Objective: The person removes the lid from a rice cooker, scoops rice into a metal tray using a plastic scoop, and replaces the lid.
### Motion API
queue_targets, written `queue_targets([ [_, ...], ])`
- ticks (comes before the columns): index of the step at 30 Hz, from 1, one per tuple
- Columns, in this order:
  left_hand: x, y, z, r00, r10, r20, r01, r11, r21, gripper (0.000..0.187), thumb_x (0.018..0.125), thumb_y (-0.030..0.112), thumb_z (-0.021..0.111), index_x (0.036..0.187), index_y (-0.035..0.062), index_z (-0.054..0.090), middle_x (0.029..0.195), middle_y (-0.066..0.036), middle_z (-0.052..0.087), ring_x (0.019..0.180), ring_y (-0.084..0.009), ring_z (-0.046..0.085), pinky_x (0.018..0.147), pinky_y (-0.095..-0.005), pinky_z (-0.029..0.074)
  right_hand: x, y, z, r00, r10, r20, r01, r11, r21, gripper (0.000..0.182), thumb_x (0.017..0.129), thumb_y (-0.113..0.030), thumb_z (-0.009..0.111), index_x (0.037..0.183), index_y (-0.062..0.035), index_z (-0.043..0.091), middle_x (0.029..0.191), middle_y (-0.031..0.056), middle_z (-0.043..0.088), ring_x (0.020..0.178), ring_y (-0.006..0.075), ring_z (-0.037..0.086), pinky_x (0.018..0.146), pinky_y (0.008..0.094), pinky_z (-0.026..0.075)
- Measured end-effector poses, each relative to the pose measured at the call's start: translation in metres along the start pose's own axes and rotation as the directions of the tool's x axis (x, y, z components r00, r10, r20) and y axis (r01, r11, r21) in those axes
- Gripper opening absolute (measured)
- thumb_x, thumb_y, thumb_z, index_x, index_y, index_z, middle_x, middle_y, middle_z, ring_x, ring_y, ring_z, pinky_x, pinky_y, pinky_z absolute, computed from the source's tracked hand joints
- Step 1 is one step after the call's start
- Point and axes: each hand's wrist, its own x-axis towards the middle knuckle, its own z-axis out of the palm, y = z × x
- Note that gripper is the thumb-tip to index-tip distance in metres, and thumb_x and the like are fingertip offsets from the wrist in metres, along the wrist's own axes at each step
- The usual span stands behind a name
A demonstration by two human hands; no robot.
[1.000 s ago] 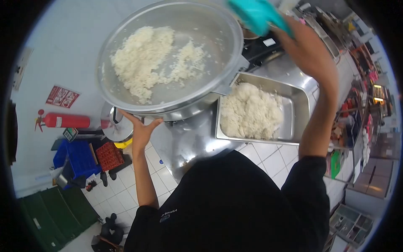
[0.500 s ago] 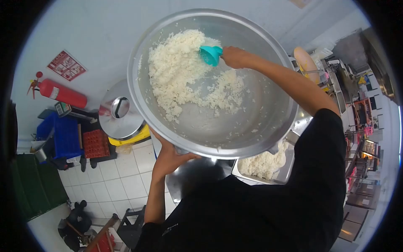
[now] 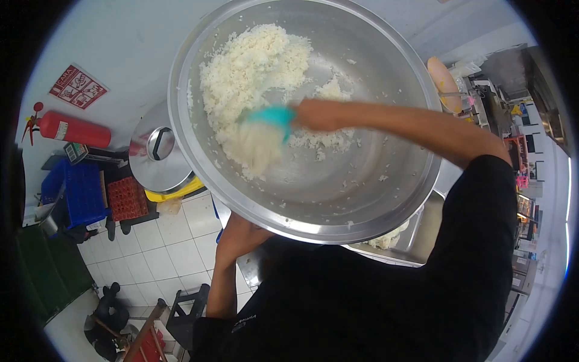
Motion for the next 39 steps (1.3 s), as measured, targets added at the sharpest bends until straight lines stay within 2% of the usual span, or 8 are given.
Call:
queue_targets([
  [8,-0.001,0.002,-0.001,0.998,0.041,-0.041,-0.039,0.998,0.055,0.073,0.068,0.024,0.079,0.128,-0.0023,0.047,0.135,-0.025,0.043,0.127,-0.0390,0.040,0.107,-0.0405,0.031,-0.035,-0.026,0.015,0.953,-0.237,0.188,0.246,0.969,-0.027,0.034,0.095,-0.029,0.048,0.100,0.0047,0.054,0.077,0.0250,0.062,0.074,0.0414,0.061,0.069,0.0463,0.048],
  [10,0.003,0.000,-0.003,1.000,-0.018,-0.009,0.019,0.998,0.067,0.152,0.060,0.031,0.089,0.127,0.0022,-0.045,0.139,-0.026,-0.041,0.142,-0.0354,-0.004,0.114,-0.0423,0.019,-0.045,-0.022,0.006,0.913,-0.307,0.269,0.318,0.948,0.003,0.033,0.095,-0.029,0.048,0.097,0.0037,0.056,0.077,0.0239,0.062,0.072,0.0408,0.060,0.068,0.0460,0.048],
  [11,0.003,0.010,-0.005,0.997,-0.009,-0.077,0.002,0.995,-0.097,0.069,0.067,0.020,0.079,0.126,-0.0017,0.050,0.130,-0.023,0.048,0.123,-0.0374,0.044,0.105,-0.0410,0.034,-0.059,-0.028,-0.010,0.911,-0.134,0.389,0.134,0.991,0.026,0.031,0.094,-0.028,0.049,0.096,0.0025,0.057,0.078,0.0234,0.061,0.072,0.0396,0.060,0.068,0.0455,0.048],
  [13,0.005,0.012,-0.007,0.999,-0.049,-0.016,0.047,0.991,-0.126,0.066,0.067,0.019,0.079,0.123,-0.0016,0.052,0.126,-0.022,0.051,0.120,-0.0355,0.048,0.102,-0.0404,0.037,-0.081,-0.027,-0.030,0.856,0.046,0.515,-0.075,0.997,0.035,0.029,0.093,-0.027,0.051,0.095,0.0013,0.058,0.079,0.0229,0.061,0.072,0.0384,0.059,0.068,0.0449,0.048],
  [22,0.000,0.009,-0.007,0.996,-0.090,0.023,0.092,0.992,-0.082,0.060,0.068,0.017,0.078,0.119,-0.0012,0.055,0.119,-0.019,0.057,0.113,-0.0327,0.054,0.097,-0.0386,0.042,-0.105,0.055,-0.060,0.947,-0.207,-0.245,0.063,0.868,-0.492,0.025,0.089,-0.020,0.055,0.109,-0.0048,0.054,0.089,0.0213,0.062,0.085,0.0371,0.062,0.075,0.0476,0.048],
  [24,0.001,0.010,-0.006,0.997,-0.076,-0.016,0.074,0.993,-0.094,0.061,0.067,0.018,0.078,0.120,-0.0010,0.054,0.122,-0.020,0.054,0.114,-0.0334,0.053,0.097,-0.0388,0.041,-0.088,0.061,-0.082,0.870,0.129,-0.475,-0.380,0.791,-0.480,0.024,0.090,-0.017,0.051,0.109,-0.0033,0.053,0.093,0.0212,0.063,0.088,0.0384,0.062,0.077,0.0471,0.049],
  [37,0.001,0.009,-0.005,0.997,-0.073,0.010,0.074,0.987,-0.145,0.050,0.068,0.018,0.076,0.111,-0.0011,0.061,0.110,-0.017,0.064,0.109,-0.0311,0.057,0.096,-0.0382,0.042,-0.123,0.064,-0.040,1.000,0.029,-0.011,-0.031,0.916,-0.400,0.020,0.087,-0.018,0.053,0.095,0.0000,0.060,0.087,0.0225,0.064,0.085,0.0386,0.063,0.073,0.0451,0.051],
  [39,0.002,0.009,-0.007,0.998,-0.059,0.014,0.060,0.997,-0.057,0.051,0.068,0.018,0.076,0.112,-0.0012,0.061,0.112,-0.018,0.062,0.110,-0.0320,0.057,0.096,-0.0383,0.042,-0.117,0.073,-0.037,0.927,0.347,0.144,-0.194,0.770,-0.608,0.026,0.088,-0.021,0.052,0.079,0.0021,0.062,0.073,0.0204,0.063,0.069,0.0376,0.063,0.067,0.0450,0.051],
])
